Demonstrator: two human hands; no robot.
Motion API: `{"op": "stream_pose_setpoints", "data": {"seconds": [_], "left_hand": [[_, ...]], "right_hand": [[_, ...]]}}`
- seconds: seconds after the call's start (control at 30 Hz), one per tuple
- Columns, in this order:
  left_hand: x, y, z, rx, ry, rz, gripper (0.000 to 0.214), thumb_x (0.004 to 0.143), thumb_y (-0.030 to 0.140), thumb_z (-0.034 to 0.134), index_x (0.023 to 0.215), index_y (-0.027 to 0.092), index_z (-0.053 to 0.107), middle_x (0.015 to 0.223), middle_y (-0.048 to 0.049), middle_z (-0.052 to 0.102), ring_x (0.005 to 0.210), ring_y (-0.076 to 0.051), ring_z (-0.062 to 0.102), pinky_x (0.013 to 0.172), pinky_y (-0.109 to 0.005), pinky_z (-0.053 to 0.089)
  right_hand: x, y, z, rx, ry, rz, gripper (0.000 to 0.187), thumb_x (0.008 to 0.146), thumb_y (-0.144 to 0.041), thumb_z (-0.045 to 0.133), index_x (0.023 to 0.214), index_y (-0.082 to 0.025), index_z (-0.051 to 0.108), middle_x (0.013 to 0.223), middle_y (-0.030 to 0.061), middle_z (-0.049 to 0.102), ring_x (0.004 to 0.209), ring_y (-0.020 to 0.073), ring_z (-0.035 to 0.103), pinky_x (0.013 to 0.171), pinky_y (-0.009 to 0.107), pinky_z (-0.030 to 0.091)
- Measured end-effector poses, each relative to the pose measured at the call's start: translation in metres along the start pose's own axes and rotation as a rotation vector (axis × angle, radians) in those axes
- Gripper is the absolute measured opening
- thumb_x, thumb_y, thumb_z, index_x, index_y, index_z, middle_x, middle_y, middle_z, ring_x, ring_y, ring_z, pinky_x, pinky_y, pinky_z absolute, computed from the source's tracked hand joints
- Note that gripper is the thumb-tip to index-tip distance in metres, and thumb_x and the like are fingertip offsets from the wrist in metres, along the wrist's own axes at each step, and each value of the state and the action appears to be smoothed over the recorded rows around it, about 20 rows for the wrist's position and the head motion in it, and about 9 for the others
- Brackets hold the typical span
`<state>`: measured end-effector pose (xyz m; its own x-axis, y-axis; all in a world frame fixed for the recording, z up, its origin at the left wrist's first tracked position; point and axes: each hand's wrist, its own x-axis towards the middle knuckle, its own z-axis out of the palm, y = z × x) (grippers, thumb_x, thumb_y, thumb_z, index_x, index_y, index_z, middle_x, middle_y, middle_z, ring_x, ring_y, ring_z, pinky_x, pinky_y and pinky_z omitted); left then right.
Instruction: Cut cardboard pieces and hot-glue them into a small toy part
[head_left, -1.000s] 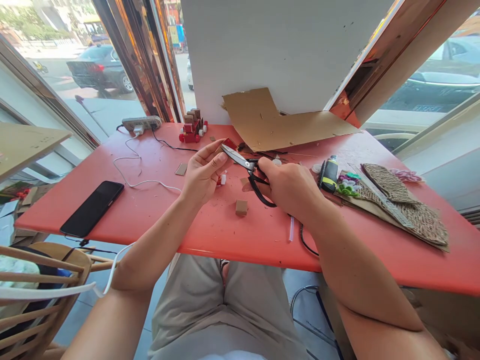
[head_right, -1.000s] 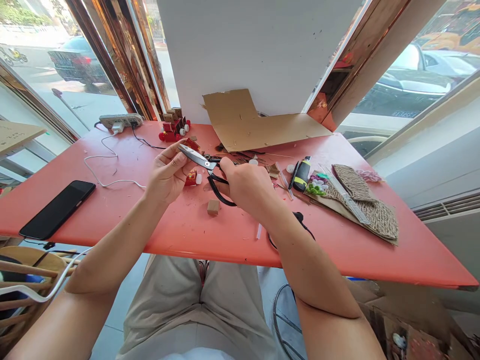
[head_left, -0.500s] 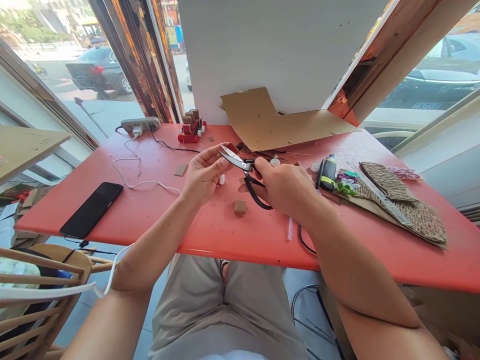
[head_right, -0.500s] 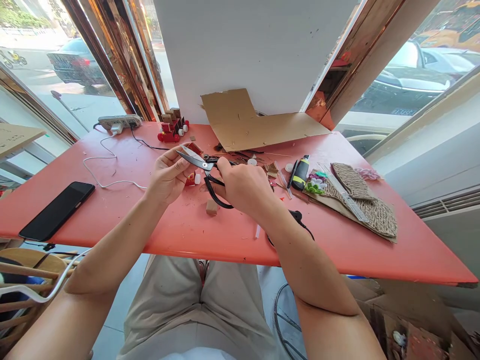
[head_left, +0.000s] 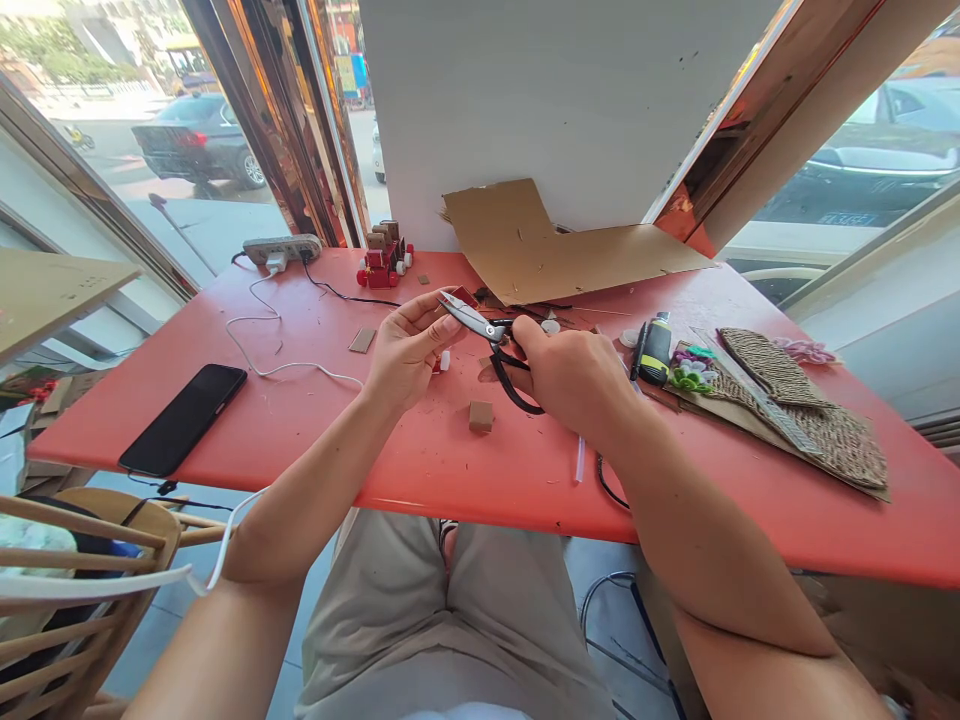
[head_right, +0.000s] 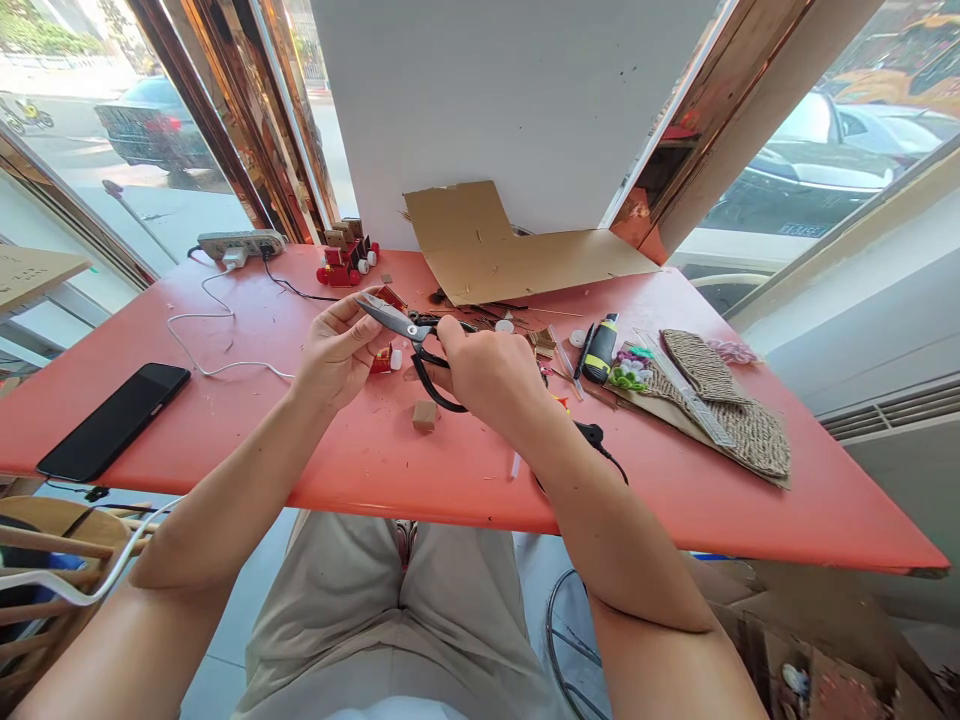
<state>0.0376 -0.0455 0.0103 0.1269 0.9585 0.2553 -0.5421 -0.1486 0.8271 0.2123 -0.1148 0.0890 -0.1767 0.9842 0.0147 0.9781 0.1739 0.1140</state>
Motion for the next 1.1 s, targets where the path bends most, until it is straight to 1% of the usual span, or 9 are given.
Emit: {"op": "stream_pose_setpoints", "data": {"seconds": [0.13,0.37,0.47,0.57,0.67,0.73,0.8,0.93,1.1], "left_hand": [[-0.001,0.001,0.003,0.008,-0.021,0.005,0.054,0.055,0.045,0.112,0.098,0.022,0.088,0.093,-0.0033,0.088,0.085,-0.019,0.085,0.076,-0.025,0.069],[0.0,0.001,0.005,-0.025,-0.002,-0.008,0.053,0.051,0.041,0.113,0.094,0.022,0.087,0.092,-0.0023,0.088,0.087,-0.017,0.085,0.078,-0.024,0.068],[0.001,0.002,0.003,-0.014,0.034,-0.033,0.054,0.048,0.038,0.114,0.092,0.023,0.086,0.087,-0.0006,0.087,0.083,-0.016,0.084,0.075,-0.022,0.067],[0.003,0.003,0.0,-0.007,0.055,-0.034,0.05,0.053,0.036,0.112,0.093,0.023,0.086,0.089,-0.0005,0.087,0.084,-0.015,0.084,0.073,-0.02,0.066],[0.004,0.004,-0.003,0.001,0.059,-0.035,0.041,0.062,0.034,0.109,0.095,0.024,0.087,0.093,0.0002,0.087,0.083,-0.012,0.082,0.07,-0.018,0.064],[0.004,0.005,-0.003,-0.002,0.061,-0.039,0.035,0.067,0.035,0.108,0.093,0.025,0.087,0.093,0.0014,0.086,0.081,-0.01,0.08,0.067,-0.016,0.063],[0.004,0.007,-0.002,0.001,0.067,-0.049,0.028,0.073,0.035,0.105,0.092,0.026,0.087,0.09,0.0017,0.085,0.08,-0.01,0.08,0.065,-0.015,0.062],[0.005,0.007,-0.001,0.023,0.089,-0.068,0.018,0.082,0.033,0.099,0.093,0.026,0.086,0.09,0.0005,0.085,0.079,-0.01,0.08,0.065,-0.016,0.062],[0.008,0.006,-0.005,0.056,0.089,-0.081,0.02,0.083,0.034,0.097,0.098,0.027,0.087,0.095,-0.0001,0.086,0.087,-0.014,0.083,0.069,-0.019,0.065]], "right_hand": [[0.001,0.002,0.001,-0.005,0.055,-0.023,0.041,0.114,-0.05,0.045,0.127,-0.018,0.066,0.079,0.0137,0.078,0.068,0.0311,0.071,0.063,0.031,0.025],[0.002,-0.002,-0.004,0.034,-0.025,0.013,0.034,0.112,-0.039,0.049,0.13,-0.017,0.068,0.09,0.0161,0.083,0.075,0.0316,0.075,0.061,0.031,0.027],[0.007,0.007,0.003,0.123,0.052,0.067,0.034,0.113,-0.034,0.047,0.13,-0.016,0.07,0.093,0.0173,0.084,0.078,0.0313,0.077,0.062,0.03,0.033],[0.014,0.023,0.01,0.194,0.133,0.178,0.04,0.114,-0.041,0.046,0.123,-0.015,0.075,0.095,0.0216,0.084,0.081,0.0341,0.079,0.062,0.032,0.04],[0.02,0.031,0.013,0.157,0.033,0.253,0.033,0.108,-0.041,0.059,0.106,-0.015,0.08,0.096,0.0254,0.084,0.085,0.038,0.08,0.061,0.035,0.045],[0.022,0.027,0.013,0.114,-0.05,0.256,0.026,0.105,-0.034,0.065,0.104,-0.014,0.081,0.101,0.0272,0.084,0.092,0.0393,0.081,0.064,0.036,0.048],[0.023,0.018,0.016,0.076,-0.076,0.246,0.024,0.104,-0.027,0.066,0.113,-0.01,0.08,0.108,0.0297,0.083,0.098,0.0394,0.082,0.068,0.037,0.052],[0.023,0.006,0.027,0.035,-0.115,0.193,0.035,0.101,-0.017,0.067,0.133,-0.005,0.071,0.113,0.032,0.081,0.104,0.0391,0.083,0.073,0.037,0.055],[0.021,0.007,0.032,0.045,-0.155,0.106,0.032,0.1,-0.013,0.065,0.131,-0.011,0.069,0.109,0.0261,0.082,0.104,0.0375,0.082,0.073,0.036,0.054]]}}
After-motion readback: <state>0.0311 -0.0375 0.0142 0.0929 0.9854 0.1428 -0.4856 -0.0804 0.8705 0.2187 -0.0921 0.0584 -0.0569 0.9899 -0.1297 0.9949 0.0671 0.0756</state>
